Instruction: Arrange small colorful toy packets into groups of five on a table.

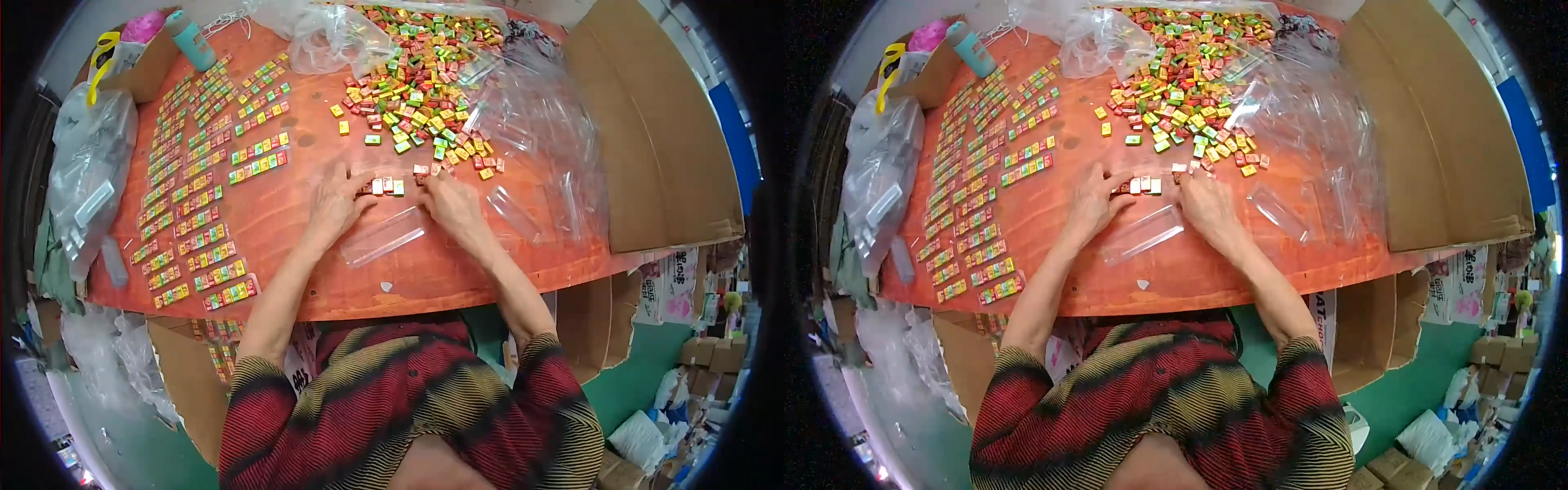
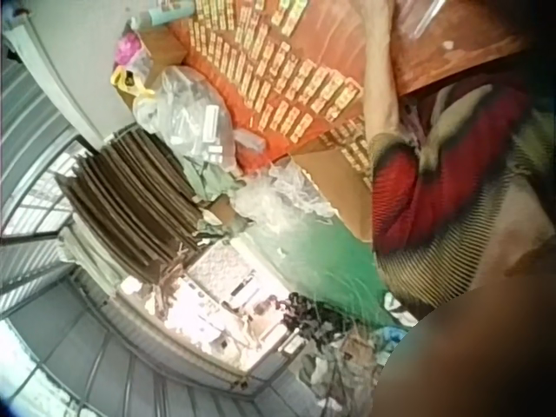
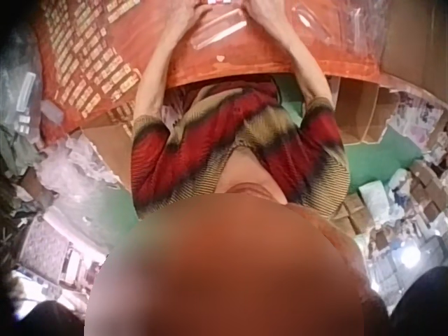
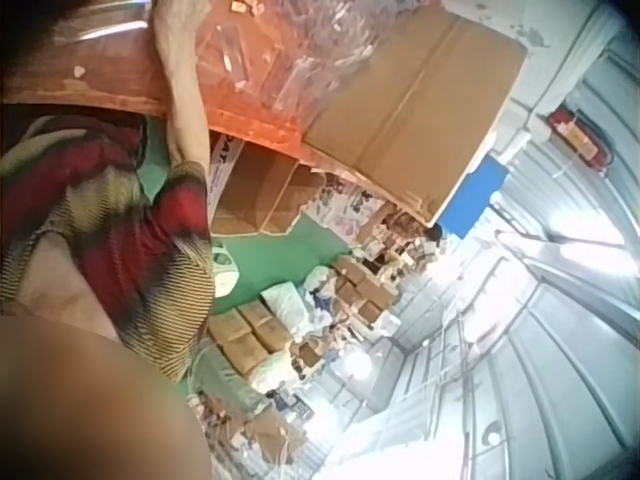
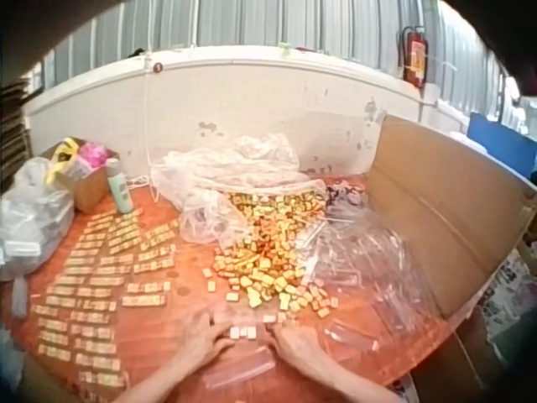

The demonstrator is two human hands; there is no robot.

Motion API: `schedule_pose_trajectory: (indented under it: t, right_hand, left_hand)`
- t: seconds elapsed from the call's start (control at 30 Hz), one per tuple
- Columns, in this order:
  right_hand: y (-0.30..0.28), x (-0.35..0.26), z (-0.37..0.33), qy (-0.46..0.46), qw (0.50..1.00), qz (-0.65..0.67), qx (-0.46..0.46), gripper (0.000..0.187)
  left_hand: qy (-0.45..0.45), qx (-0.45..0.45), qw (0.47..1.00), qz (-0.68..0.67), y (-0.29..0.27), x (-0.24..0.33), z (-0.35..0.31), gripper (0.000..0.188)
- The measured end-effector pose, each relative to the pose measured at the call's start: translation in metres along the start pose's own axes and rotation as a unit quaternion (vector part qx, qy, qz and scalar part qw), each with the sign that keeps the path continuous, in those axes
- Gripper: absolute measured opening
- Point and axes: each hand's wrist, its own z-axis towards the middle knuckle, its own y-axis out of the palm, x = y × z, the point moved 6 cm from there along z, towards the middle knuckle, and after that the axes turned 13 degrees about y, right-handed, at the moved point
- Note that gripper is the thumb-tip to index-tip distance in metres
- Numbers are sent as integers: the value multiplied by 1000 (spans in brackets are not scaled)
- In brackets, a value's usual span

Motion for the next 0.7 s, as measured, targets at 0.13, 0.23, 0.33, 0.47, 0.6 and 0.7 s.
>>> schedule_pose_trajectory:
  t: [0.13,0.23,0.33,0.47,0.6,0.7]
  right_hand:
    - [3,3,-7,41,997,-32,-52,17]
    - [14,5,-7,-6,998,-23,-63,16]
    - [20,1,3,6,999,-16,-47,16]
    - [22,-5,22,11,999,45,-10,17]
    - [24,-10,21,-43,994,78,-58,17]
    - [33,-10,23,-61,986,105,-111,19]
  left_hand:
    - [3,9,1000,-3,1,-2,-3,39]
    - [-3,6,1000,-3,0,-1,-1,39]
    - [4,15,1000,0,4,0,-1,39]
    - [10,28,1000,7,2,-1,-2,39]
    - [-7,3,1000,-3,2,-1,-3,37]
    - [1,6,1000,-6,2,-1,-1,36]
